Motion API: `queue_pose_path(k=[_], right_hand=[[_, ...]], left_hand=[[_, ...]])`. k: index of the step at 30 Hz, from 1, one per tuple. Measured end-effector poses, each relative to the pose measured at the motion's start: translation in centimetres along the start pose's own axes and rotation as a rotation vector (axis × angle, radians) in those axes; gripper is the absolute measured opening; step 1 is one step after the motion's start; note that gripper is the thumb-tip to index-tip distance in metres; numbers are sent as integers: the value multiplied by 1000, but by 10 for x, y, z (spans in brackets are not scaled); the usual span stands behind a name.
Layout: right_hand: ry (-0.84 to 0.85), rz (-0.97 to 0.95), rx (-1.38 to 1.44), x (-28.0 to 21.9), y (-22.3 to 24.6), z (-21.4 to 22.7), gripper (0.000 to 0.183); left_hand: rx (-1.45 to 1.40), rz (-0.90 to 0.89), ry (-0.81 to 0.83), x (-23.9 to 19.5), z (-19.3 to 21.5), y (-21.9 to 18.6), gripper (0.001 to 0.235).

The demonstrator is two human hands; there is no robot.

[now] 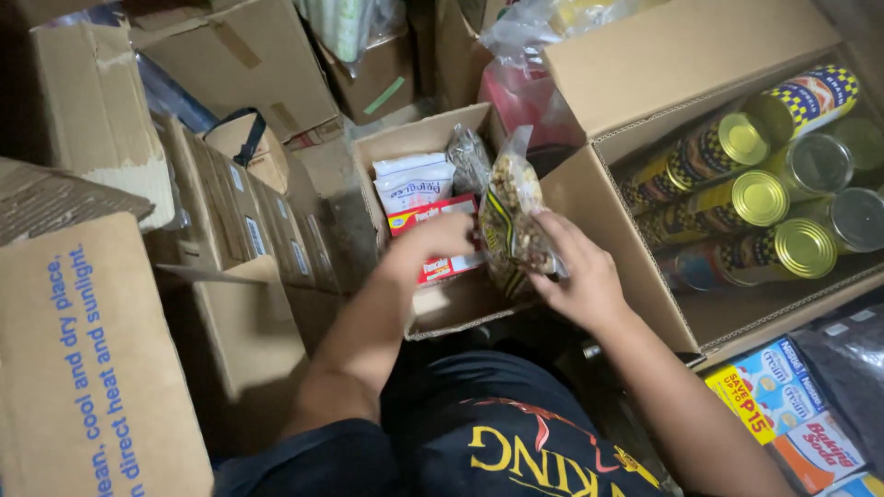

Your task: Organize various canned goods and pantry items into boxes in a storage area.

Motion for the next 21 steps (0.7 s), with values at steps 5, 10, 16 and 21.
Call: queue_pose_path(k=[5,10,16,21], right_hand=[[-23,33,-25,-5,2,2,81],[-17,60,-78,-5,4,0,77],[86,50,-258,-22,-16,-9,68],[205,209,-391,-45,-28,-51,28]], left_hand=[[248,-156,-252,-28,-13,-8,66],[349,-345,-427,-31,-14,-3,97],[448,-360,-321,-53,5,-20,76],[508,-386,-373,-63,12,-38,78]])
Point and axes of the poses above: each hand's wrist, its own x-axis towards the middle knuckle, its own z-axis out of the back of the hand, y = z × x, the point moved 6 cm from there along x, towards the middle knuckle, and after that the axes turned 10 degrees about -y, right-handed, at the moved point
